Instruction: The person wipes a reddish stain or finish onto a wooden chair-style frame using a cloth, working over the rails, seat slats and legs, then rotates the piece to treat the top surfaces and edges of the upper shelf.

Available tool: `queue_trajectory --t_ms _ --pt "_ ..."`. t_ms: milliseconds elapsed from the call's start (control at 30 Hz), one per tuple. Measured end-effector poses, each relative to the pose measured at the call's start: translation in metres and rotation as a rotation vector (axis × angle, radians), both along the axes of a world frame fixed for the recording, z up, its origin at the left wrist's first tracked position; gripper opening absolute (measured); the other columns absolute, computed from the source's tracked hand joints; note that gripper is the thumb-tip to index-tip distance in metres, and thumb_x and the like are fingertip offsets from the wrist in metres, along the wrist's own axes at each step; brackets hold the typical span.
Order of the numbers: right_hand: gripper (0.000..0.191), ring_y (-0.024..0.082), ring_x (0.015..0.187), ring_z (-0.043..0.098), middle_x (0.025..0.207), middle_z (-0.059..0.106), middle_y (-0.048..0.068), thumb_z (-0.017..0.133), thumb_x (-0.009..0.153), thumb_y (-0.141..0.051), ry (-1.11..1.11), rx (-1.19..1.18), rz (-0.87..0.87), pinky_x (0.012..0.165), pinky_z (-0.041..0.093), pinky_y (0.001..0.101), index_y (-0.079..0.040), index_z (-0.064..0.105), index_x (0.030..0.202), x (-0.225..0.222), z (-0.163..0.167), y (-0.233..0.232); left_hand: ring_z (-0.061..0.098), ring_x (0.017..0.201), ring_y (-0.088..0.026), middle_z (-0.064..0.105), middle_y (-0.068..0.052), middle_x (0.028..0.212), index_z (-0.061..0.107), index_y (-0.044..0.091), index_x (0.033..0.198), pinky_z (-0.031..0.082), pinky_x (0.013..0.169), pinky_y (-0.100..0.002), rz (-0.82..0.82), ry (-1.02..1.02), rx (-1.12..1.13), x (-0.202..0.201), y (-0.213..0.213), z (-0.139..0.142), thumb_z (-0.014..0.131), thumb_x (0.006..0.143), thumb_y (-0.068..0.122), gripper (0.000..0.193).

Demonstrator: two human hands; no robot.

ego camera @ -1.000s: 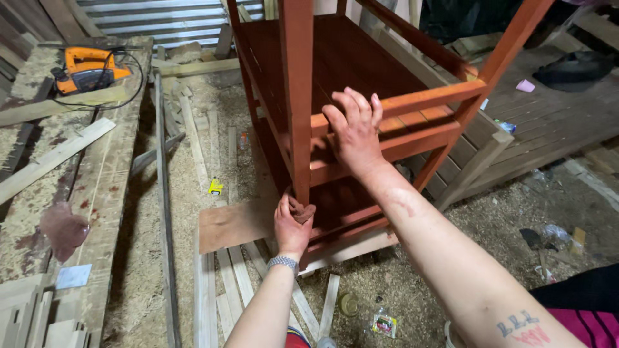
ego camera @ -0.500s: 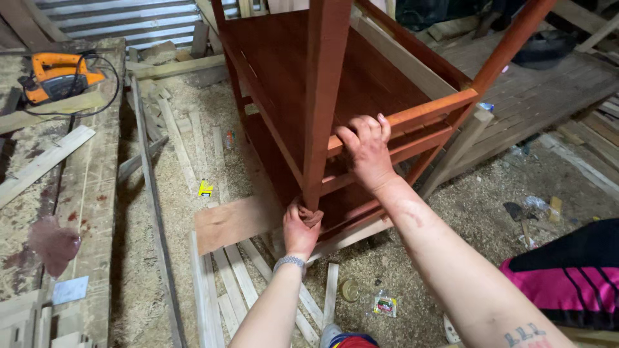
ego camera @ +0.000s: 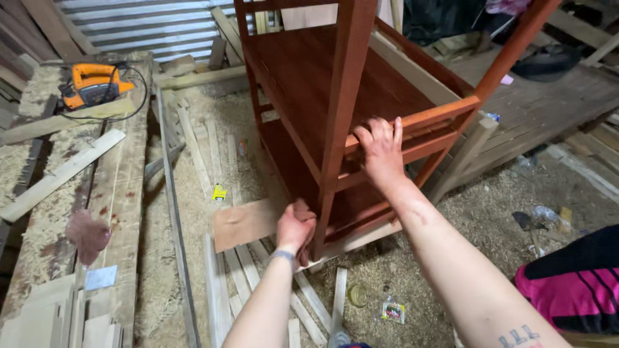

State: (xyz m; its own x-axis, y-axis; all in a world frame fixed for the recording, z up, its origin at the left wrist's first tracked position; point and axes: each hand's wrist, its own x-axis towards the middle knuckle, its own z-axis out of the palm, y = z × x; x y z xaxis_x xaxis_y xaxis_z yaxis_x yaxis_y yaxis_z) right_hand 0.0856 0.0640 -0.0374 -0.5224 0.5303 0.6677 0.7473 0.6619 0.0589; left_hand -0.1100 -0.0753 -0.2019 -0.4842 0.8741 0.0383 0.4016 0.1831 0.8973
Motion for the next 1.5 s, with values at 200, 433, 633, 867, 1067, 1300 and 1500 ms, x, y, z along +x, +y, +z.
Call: queue_trajectory --t_ms 200,433,633,867,1067,1300,1500 --pt "0.087 0.037 0.15 0.03 0.151 0.043 0.014 0.088 0.057 -0.011 -0.001 -0.108 -0.094 0.124 0.011 0.0664 -0.015 0.053 0.136 -0.007 0.015 -0.005 0.076 0.103 -0.029 0.077 -0.016 0.11 0.065 0.006 0.122 0.058 0.091 -0.038 0.097 -0.21 0.195 -0.014 0.004 0.021 0.085 0.072 0.031 0.059" --pt "0.104 0.04 0.156 0.02 0.166 0.026 0.018 0.087 0.061 -0.004 0.016 -0.113 -0.103 0.124 0.016 0.0606 -0.016 0.042 0.155 -0.01 0.028 -0.013 0.07 0.109 -0.022 0.073 -0.015 0.12 0.06 -0.005 0.128 0.053 0.098 -0.033 0.051 -0.399 0.434 -0.004 0.026 0.084 0.087 0.074 0.026 0.069" --pt "0.091 0.048 0.149 0.023 0.163 0.02 0.03 0.074 0.072 0.007 0.327 -0.251 0.038 0.122 0.026 0.0528 -0.01 0.041 0.154 -0.003 0.015 -0.045 0.071 0.099 -0.017 0.075 -0.012 0.114 0.065 -0.002 0.123 0.058 0.091 -0.032 -0.044 -0.595 0.403 0.007 0.017 0.124 0.084 0.078 0.021 0.054" --pt "0.065 0.035 0.151 0.041 0.157 0.044 0.019 0.063 0.088 -0.009 0.626 -0.455 0.295 0.13 0.03 0.0476 -0.006 0.045 0.151 -0.029 -0.07 -0.122 0.067 0.101 -0.017 0.07 -0.009 0.112 0.061 0.002 0.123 0.055 0.092 -0.034 -0.374 -0.871 0.421 0.015 -0.001 0.124 0.081 0.085 0.017 0.045" --pt "0.098 0.027 0.141 0.042 0.152 0.042 0.017 0.075 0.082 -0.016 0.91 -0.837 0.504 0.115 0.036 0.04 -0.005 0.014 0.158 -0.036 -0.074 -0.132 0.063 0.116 -0.016 0.065 -0.007 0.126 0.051 0.008 0.137 0.05 0.102 -0.032 -0.526 -0.98 0.435 0.034 -0.007 0.138 0.07 0.091 0.023 0.052" --pt "0.07 0.023 0.125 0.06 0.137 0.059 0.015 0.066 0.083 0.002 1.172 -0.743 0.355 0.106 0.05 0.0366 -0.003 0.039 0.148 -0.029 -0.069 -0.115 0.062 0.12 -0.021 0.063 -0.012 0.131 0.067 0.008 0.133 0.049 0.104 -0.033 -0.336 -0.124 0.503 0.024 0.006 0.16 0.069 0.096 0.027 0.042" --pt "0.066 0.024 0.121 0.059 0.134 0.058 0.015 0.065 0.084 -0.001 1.35 -0.553 0.292 0.102 0.051 0.0373 -0.002 0.041 0.145 -0.01 -0.047 -0.09 0.07 0.102 -0.024 0.057 -0.015 0.134 0.064 0.008 0.13 0.058 0.088 -0.033 -0.068 -0.139 0.608 0.001 0.029 0.167 0.066 0.093 0.026 0.041"
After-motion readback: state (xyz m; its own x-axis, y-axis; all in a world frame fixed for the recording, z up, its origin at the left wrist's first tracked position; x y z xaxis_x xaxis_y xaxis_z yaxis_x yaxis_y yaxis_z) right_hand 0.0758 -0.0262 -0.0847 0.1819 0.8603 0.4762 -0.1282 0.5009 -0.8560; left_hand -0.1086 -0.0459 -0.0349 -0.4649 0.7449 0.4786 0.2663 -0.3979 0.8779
